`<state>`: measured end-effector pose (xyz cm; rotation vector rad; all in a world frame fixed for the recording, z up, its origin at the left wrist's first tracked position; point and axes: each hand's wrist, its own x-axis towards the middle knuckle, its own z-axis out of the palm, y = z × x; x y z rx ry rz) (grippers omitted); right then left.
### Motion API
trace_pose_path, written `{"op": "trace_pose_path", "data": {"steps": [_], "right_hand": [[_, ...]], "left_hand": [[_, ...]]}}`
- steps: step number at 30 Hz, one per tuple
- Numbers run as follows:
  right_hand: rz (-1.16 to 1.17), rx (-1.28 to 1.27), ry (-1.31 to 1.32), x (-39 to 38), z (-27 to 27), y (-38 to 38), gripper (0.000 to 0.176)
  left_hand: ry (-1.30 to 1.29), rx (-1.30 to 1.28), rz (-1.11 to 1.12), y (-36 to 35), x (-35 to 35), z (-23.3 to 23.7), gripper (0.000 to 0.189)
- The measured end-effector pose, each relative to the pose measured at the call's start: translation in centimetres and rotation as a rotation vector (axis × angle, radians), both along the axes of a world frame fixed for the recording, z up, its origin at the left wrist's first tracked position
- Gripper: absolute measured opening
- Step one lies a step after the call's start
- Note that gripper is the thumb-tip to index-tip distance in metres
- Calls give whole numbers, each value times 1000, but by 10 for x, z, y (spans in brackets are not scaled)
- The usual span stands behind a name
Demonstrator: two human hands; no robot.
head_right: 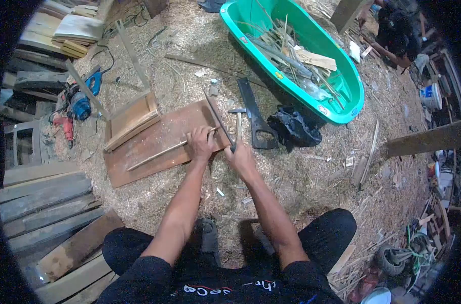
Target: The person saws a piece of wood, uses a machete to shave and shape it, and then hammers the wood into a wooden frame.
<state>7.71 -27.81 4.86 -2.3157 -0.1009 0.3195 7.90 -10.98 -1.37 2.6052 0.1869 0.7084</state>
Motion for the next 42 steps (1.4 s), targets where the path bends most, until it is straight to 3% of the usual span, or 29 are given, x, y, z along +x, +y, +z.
{"op": "trace_pose_path", "data": {"steps": [3, 6, 8, 10, 12, 14, 15, 18, 19, 22, 23, 27, 30, 31, 32, 35, 38, 39, 42], "right_hand": [[8, 69, 18, 1, -10, -3, 39], [1, 245, 317, 20, -7, -12, 38], [-121, 313, 53, 20, -8, -3, 37], [-224, 348, -184, 14, 42, 9, 37], [-127, 233, -142, 9, 36, 5, 34], [-22, 22, -107, -4, -9, -2, 35], [34, -180, 11, -8, -12, -3, 39], [9, 5, -16, -8, -24, -3, 43], [-30, 90, 139, -6, -10, -2, 42], [21, 93, 176, 10, -7, -11, 41], [-28, 47, -18, 8, -8, -8, 37], [-133, 285, -8, 3, 59, 5, 36], [-50, 215, -35, -8, 6, 2, 35], [30, -52, 38, -17, 11, 1, 36], [15, -59, 57, -22, 6, 2, 38], [-21, 16, 68, -20, -4, 4, 45], [90, 91, 223, 0, -1, -9, 40], [90, 68, 88, 0, 3, -7, 41], [-52, 190, 5, -3, 30, 0, 39]], "left_hand": [[13, -8, 4, 1, -9, -4, 15], [45, 6, 0, 0, -6, 4, 16], [48, 3, -6, 4, -4, 1, 17], [14, 1, 4, 4, -6, 0, 16], [6, 7, 9, 3, -4, 0, 15], [27, 23, 4, 3, -4, 1, 16], [19, 6, -7, 2, -3, -1, 16], [8, -14, -17, 4, -2, -2, 17], [27, -8, -13, 4, -5, 1, 16], [30, -2, -6, 2, -5, 4, 16], [25, -1, -5, 3, -4, 3, 16], [63, 2, 11, 4, -7, 2, 18], [-6, -15, -1, 2, -8, 1, 18], [14, -14, -5, 2, -6, -1, 18], [34, -10, -13, 2, -6, -2, 18], [88, 2, 4, 3, -5, 4, 16], [46, 2, -8, 4, -5, 0, 15], [22, 7, -10, 4, -3, -1, 16], [37, -28, -3, 4, -4, 1, 17]]}}
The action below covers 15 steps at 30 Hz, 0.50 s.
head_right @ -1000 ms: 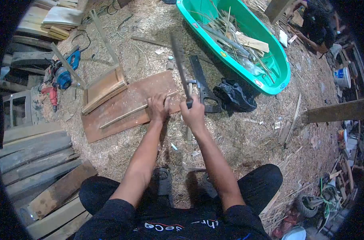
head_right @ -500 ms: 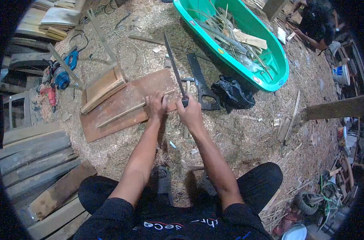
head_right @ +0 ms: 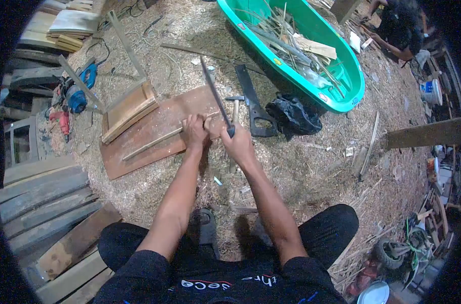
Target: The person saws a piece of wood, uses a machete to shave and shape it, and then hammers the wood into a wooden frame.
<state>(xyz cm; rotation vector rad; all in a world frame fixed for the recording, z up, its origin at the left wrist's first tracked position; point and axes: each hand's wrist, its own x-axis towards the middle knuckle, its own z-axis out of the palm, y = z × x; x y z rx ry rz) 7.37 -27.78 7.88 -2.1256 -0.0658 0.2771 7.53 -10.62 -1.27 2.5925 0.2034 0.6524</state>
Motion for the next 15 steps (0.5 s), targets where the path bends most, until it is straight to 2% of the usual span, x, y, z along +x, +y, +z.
{"op": "trace_pose_path", "data": {"steps": [1, 2, 8, 13, 15], "right_hand": [[-35, 43, 14, -1, 23, 4, 37], [-38, 38, 1, -2, 21, 6, 37], [49, -143, -36, -6, -24, -5, 35], [-59, 7, 52, -13, 14, 6, 39], [3, -144, 68, -19, -21, 0, 41]], "left_hand": [[18, -19, 6, 0, -2, 1, 17], [22, -13, 12, -1, -5, 2, 16], [-60, 39, -2, -1, 2, -5, 15], [29, 27, 28, 1, 1, -7, 15], [39, 25, 26, -1, -1, -7, 15]]}}
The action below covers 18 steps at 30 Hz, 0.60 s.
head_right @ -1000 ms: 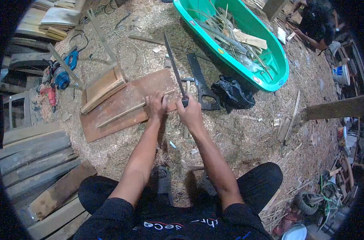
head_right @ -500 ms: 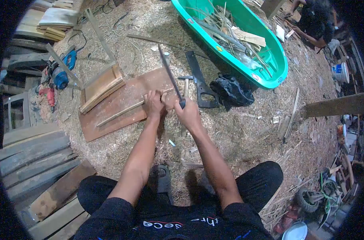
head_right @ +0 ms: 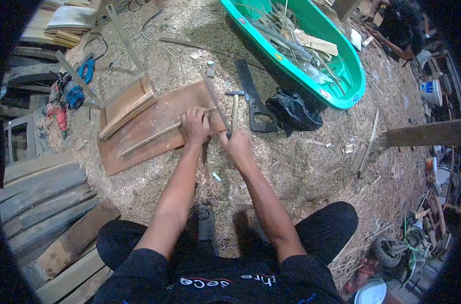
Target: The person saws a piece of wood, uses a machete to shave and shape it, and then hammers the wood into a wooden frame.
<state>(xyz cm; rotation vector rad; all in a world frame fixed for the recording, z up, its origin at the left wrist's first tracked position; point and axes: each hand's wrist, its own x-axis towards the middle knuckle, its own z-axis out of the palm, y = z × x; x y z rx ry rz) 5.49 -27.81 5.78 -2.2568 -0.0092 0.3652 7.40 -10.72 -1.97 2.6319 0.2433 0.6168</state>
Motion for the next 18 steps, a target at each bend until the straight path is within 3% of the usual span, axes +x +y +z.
{"op": "trace_pose_path", "data": {"steps": [2, 10, 13, 16, 18], "right_hand": [[45, -73, 14, 2, -30, -5, 38], [150, 51, 155, 22, -28, -15, 37], [114, 183, 277, 25, -43, -19, 38], [34, 526, 607, 35, -38, -32, 38], [94, 170, 116, 30, -21, -22, 39]], "left_hand": [[-6, -1, -10, -1, 7, 5, 15], [48, -30, -7, -1, 1, 12, 17], [39, -28, -15, 0, 1, 12, 17], [38, -37, -23, -1, 1, 13, 18], [-5, -30, -28, 2, 8, 12, 19]]}}
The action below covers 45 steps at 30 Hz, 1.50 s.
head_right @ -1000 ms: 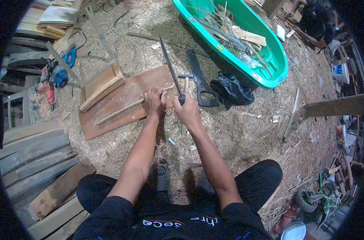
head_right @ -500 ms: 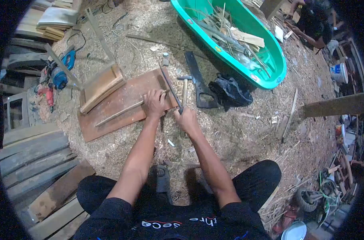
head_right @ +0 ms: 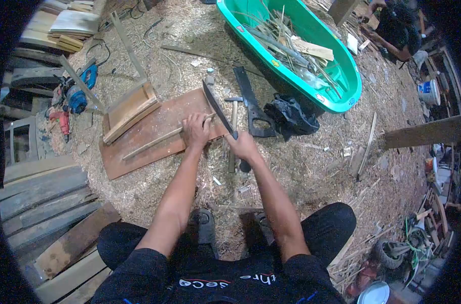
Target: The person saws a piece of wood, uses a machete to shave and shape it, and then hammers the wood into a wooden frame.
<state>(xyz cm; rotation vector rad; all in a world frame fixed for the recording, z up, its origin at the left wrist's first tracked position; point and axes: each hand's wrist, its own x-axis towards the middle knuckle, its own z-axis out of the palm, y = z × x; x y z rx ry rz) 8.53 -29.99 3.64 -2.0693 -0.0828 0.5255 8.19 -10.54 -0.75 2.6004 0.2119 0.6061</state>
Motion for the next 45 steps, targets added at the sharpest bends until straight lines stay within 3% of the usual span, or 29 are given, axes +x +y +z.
{"op": "trace_pose_path", "data": {"steps": [1, 2, 6, 13, 16, 19, 20, 23, 24, 27, 28, 31, 35, 36, 39, 43, 45], "right_hand": [[10, -171, -238, -10, 5, 5, 39], [-38, -195, -281, -14, 0, 10, 38], [-192, 32, -253, -21, 38, 28, 35], [-24, -290, -171, -31, -9, 16, 40], [-21, -70, -31, -25, -19, 11, 41], [-139, 237, 455, -10, -17, 4, 37], [-6, -15, 77, -11, -14, 3, 35], [-96, -122, -366, -19, 13, 17, 33], [-150, -49, -327, -22, 35, 23, 33], [-192, 26, -195, -30, 31, 24, 35], [-22, -198, -57, -32, 14, 18, 36], [-46, -243, -121, -34, 0, 14, 35], [30, 49, 150, -17, -30, -2, 35], [-23, 269, 415, -14, -26, -6, 33], [-43, 321, 463, -9, -15, -16, 31], [25, 88, 229, -10, -38, -10, 33], [-17, 279, 441, -11, -25, -12, 28]], "left_hand": [[-5, -3, -9, -1, -5, -7, 19], [-27, 37, 5, 0, -4, -14, 16], [26, 29, 24, 1, -6, -10, 17], [38, 20, 11, -4, -10, -1, 17], [21, 8, 2, -2, -6, -1, 16], [24, 25, 8, -3, -6, -1, 15], [20, 24, 12, -3, -6, 0, 15], [9, 29, 12, 0, -4, -11, 15], [9, 31, 19, 1, -5, -16, 15], [88, 100, 33, -3, -9, 0, 15], [72, -1, 1, -3, -9, 0, 16], [16, 39, 14, -4, -5, 2, 16], [36, 15, 0, -4, -9, -1, 16], [61, 9, 0, -3, -8, 1, 17], [92, 10, -1, -5, -7, 5, 18], [133, -32, 0, -4, -3, 13, 18], [173, -81, 5, -2, -4, 16, 18]]}}
